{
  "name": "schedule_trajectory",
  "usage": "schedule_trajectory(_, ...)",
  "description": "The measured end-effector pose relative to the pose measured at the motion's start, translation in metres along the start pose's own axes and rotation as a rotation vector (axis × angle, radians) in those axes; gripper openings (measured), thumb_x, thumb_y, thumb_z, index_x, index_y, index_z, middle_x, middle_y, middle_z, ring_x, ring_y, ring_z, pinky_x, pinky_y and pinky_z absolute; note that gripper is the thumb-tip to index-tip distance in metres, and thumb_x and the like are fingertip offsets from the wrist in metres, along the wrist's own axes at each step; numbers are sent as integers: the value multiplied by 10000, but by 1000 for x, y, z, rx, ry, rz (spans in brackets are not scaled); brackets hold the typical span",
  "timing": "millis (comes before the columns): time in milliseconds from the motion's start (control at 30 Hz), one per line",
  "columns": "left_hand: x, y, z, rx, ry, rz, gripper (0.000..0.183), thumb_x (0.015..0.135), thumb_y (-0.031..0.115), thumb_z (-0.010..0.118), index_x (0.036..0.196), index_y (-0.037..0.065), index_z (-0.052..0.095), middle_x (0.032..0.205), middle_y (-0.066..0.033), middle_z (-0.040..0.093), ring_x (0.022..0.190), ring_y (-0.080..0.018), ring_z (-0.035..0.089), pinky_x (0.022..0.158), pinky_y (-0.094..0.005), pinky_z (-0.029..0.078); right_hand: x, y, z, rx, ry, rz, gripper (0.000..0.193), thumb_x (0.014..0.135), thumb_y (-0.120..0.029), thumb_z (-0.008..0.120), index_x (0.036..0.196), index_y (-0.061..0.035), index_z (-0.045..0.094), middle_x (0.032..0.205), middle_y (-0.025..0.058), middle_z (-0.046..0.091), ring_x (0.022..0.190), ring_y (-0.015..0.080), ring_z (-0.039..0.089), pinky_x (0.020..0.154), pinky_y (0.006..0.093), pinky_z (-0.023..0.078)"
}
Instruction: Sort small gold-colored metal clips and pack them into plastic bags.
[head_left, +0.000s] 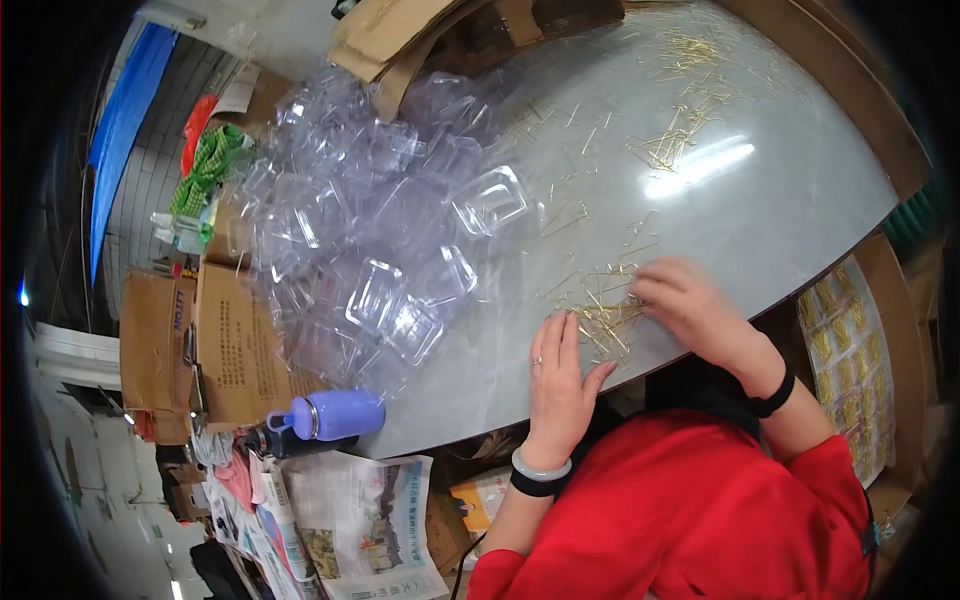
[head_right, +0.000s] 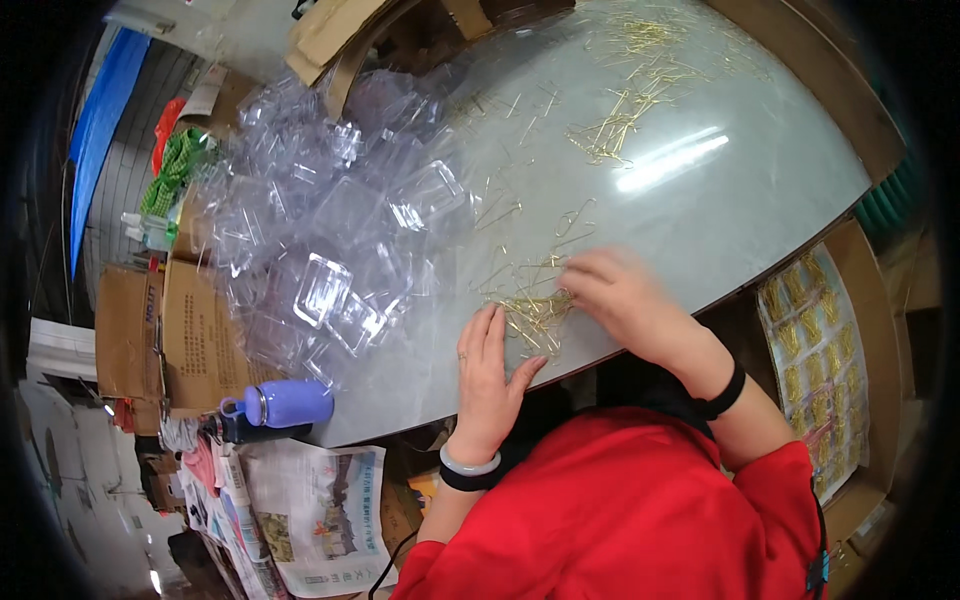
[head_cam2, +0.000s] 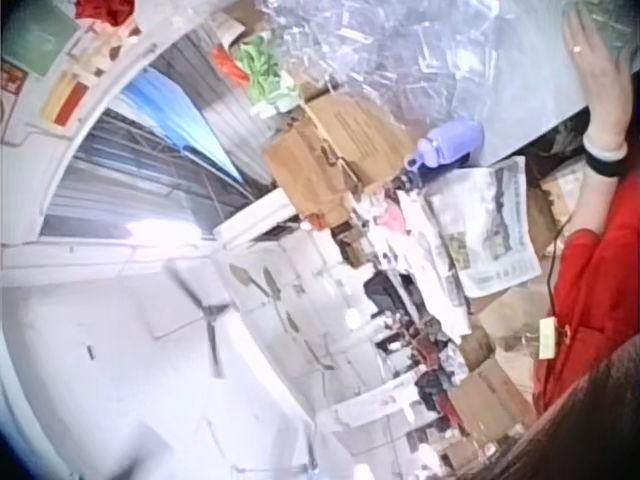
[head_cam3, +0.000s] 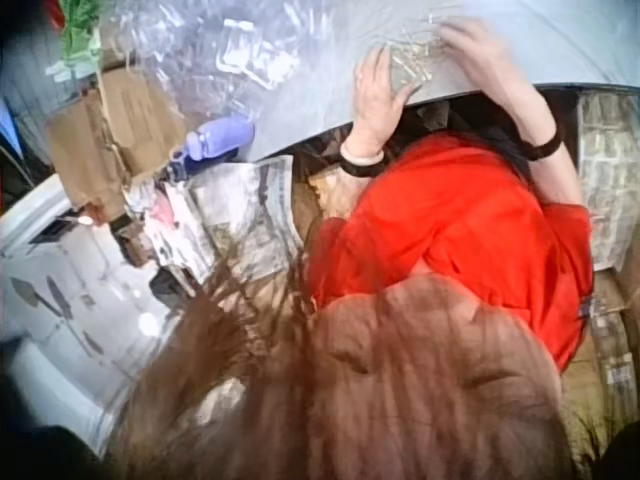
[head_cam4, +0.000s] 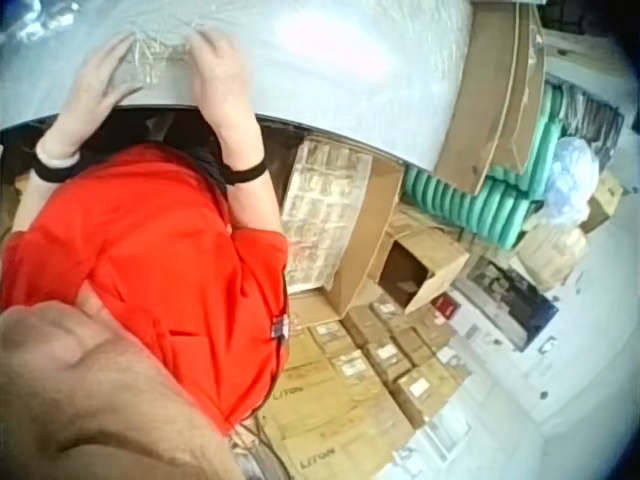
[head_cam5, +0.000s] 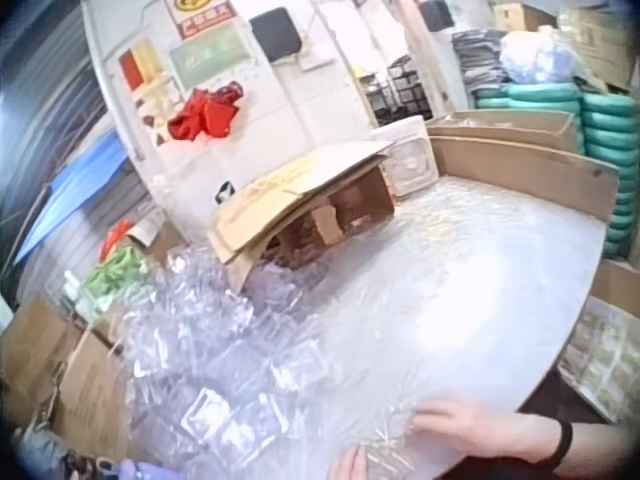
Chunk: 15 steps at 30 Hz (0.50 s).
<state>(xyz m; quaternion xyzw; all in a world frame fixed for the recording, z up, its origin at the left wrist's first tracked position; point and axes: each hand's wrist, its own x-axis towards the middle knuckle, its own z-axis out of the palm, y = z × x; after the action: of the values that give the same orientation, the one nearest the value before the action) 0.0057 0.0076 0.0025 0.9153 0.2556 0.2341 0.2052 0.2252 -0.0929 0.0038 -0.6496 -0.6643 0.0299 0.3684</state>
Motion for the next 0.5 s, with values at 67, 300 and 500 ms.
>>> schedule_trajectory(67,0,1,-1,1,16,1,720,834,186,823,1421,-56,483,1412,-234,508,1301,-425,469,1092,-487,399,-1,-17,-22,-204,76,149,382,788,-83,755,1159,-80,668,1147,120,633,1084,348,589,943,433,483)
schedule_trajectory(300,8,25,9,8,23,-100,642,833,155,815,1385,-29,543,1241,-199,602,1072,-385,566,969,-477,459,-10,-24,6,-223,-44,149,466,769,-172,818,1185,-65,637,1114,115,596,1023,335,559,867,430,495)
schedule_trajectory(500,0,9,-7,-211,-23,-30,650,824,101,807,1399,-30,533,1308,-202,568,1138,-386,553,996,-461,456,46,16,-53,-280,-314,-54,973,663,-416,905,1443,-27,472,1449,209,484,1366,414,423,1146,500,356)
